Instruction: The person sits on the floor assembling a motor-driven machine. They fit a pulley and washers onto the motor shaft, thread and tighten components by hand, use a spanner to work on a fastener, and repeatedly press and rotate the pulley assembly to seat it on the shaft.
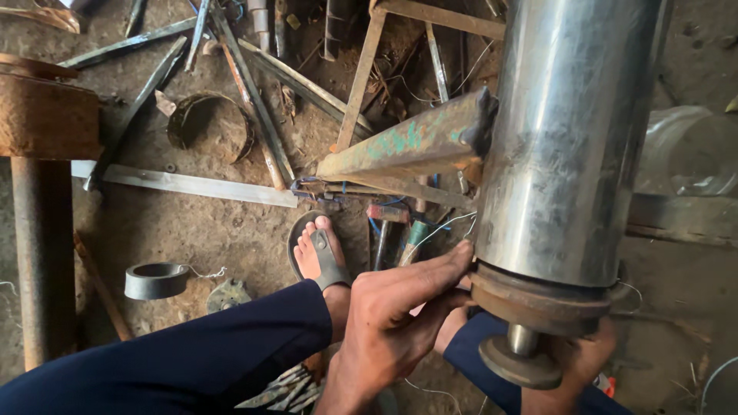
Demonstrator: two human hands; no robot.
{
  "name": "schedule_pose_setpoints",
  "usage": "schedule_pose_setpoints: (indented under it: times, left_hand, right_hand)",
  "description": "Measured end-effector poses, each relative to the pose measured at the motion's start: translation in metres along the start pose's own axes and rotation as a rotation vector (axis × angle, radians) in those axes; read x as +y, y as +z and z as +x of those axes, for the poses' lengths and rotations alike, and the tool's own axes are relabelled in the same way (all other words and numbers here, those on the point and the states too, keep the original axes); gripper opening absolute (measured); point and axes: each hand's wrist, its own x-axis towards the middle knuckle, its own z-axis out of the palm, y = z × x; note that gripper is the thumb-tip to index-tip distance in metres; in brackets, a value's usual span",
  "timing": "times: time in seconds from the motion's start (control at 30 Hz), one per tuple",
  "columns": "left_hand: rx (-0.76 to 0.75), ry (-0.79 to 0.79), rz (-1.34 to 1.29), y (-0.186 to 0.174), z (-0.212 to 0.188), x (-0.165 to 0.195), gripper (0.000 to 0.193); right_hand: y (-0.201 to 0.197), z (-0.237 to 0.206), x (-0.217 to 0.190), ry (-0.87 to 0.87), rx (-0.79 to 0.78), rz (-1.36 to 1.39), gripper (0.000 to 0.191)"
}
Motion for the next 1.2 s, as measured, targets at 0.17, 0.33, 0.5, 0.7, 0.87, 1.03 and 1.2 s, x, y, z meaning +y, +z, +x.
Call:
schedule_pose_setpoints:
  times: [0.17, 0.33, 0.5, 0.7, 0.87, 1.03, 1.2]
  left_hand:
    - [0.089, -0.016, 0.006, 0.007, -0.004, -0.002, 0.04]
    - [0.138, -0.074, -0.004, 0.007, -0.001, -0.008, 0.048]
    - [0.104, 0.027, 0.048, 0.003, 0.006, -0.013, 0.048]
    - [0.103, 0.046, 0.029, 0.004, 0.009, -0.011, 0.046]
    - [0.099, -0.034, -0.014, 0.006, 0.007, -0.007, 0.047]
    - [0.107, 0.025, 0.018, 0.01, 0.003, -0.008, 0.048]
    - [0.144, -0.023, 0.024, 0.018, 0.0, -0.008, 0.045]
  right_hand:
    - [0.015, 0.0, -0.008, -0.128, -0.016, -0.382, 0.015]
    - [0.037, -0.001, -0.018, -0.272, -0.162, -0.498, 0.017]
    - [0.06, 0.004, -0.026, -0.268, -0.162, -0.411, 0.025]
    - [0.083, 0.005, -0.029, -0.318, -0.137, -0.444, 0.018]
    - [0.079, 0.007, -0.027, -0.338, -0.128, -0.451, 0.018]
    - [0.07, 0.007, -0.024, -0.365, -0.126, -0.45, 0.016]
    - [0.078, 0.01, -0.023, -0.389, -0.074, -0.399, 0.022]
